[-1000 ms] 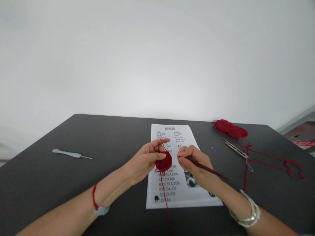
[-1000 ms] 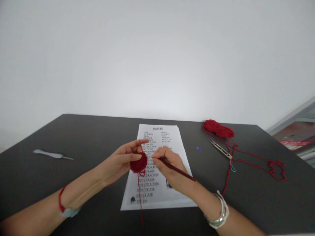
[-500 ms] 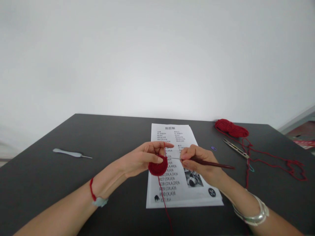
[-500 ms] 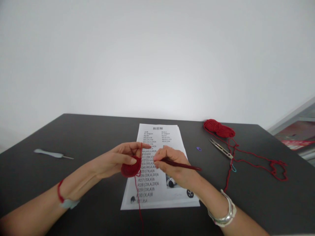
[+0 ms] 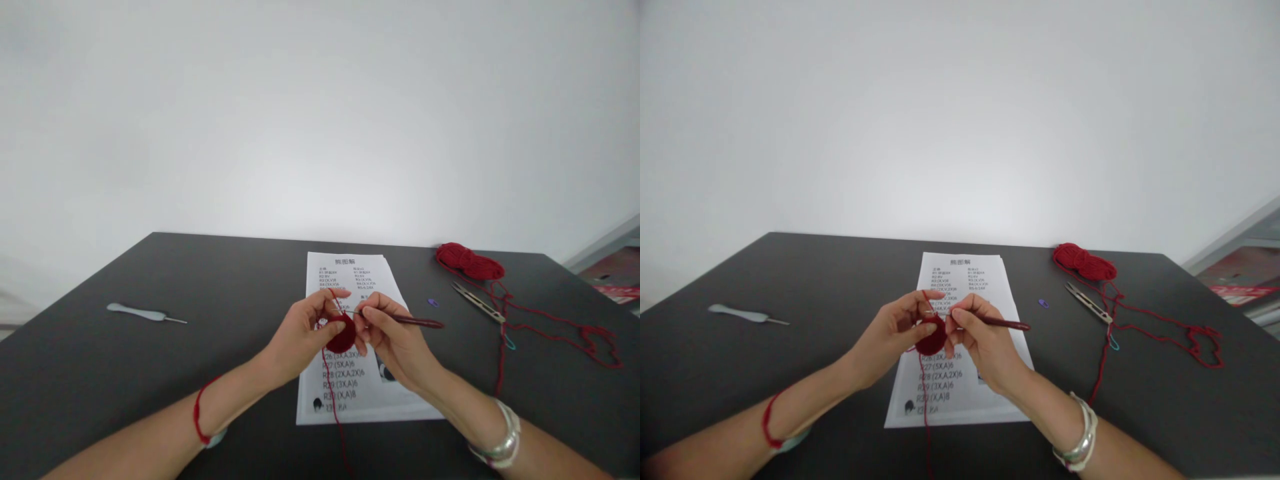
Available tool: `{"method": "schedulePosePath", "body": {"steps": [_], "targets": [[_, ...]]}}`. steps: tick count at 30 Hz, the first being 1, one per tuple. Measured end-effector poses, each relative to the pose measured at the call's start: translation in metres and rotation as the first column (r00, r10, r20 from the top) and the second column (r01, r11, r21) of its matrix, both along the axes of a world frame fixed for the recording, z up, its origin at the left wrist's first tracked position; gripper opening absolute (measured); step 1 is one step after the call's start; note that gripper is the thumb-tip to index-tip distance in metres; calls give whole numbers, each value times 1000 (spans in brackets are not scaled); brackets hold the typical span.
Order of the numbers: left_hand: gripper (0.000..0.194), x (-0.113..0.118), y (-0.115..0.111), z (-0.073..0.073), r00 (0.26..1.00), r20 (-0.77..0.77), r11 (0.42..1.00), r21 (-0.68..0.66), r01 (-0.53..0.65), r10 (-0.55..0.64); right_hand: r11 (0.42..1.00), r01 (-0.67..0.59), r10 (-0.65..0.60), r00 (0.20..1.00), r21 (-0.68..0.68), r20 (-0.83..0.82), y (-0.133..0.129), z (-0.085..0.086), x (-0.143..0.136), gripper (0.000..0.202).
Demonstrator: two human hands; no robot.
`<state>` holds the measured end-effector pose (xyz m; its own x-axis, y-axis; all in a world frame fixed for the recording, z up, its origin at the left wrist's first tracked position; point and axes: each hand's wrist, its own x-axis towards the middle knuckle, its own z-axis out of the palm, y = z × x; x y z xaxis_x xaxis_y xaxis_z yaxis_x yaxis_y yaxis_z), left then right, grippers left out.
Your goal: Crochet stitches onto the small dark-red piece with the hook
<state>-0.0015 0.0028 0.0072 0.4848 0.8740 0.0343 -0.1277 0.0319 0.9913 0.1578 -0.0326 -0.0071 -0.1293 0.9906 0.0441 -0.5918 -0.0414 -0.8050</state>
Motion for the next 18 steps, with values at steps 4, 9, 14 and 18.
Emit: {"method": "schedulePosePath", "body": {"steps": [4, 9, 14, 18], "targets": [[35, 1, 0, -5, 995, 71, 987, -139, 77, -68, 997, 12, -15, 999, 72, 47, 1, -7, 1, 15], [38, -2, 1, 0, 998, 34, 990, -133, 52, -48, 980, -45, 11, 985, 193, 172, 4, -12, 15, 11], [33, -1, -1, 7, 999, -39, 998, -65, -20, 18, 970, -20, -58, 949, 243, 311, 3, -18, 21, 11], [34, 0, -1, 7, 997, -58, 998, -45, -48, 45, 961, 23, -153, 873, 276, 462, -2, -14, 19, 12]]}}
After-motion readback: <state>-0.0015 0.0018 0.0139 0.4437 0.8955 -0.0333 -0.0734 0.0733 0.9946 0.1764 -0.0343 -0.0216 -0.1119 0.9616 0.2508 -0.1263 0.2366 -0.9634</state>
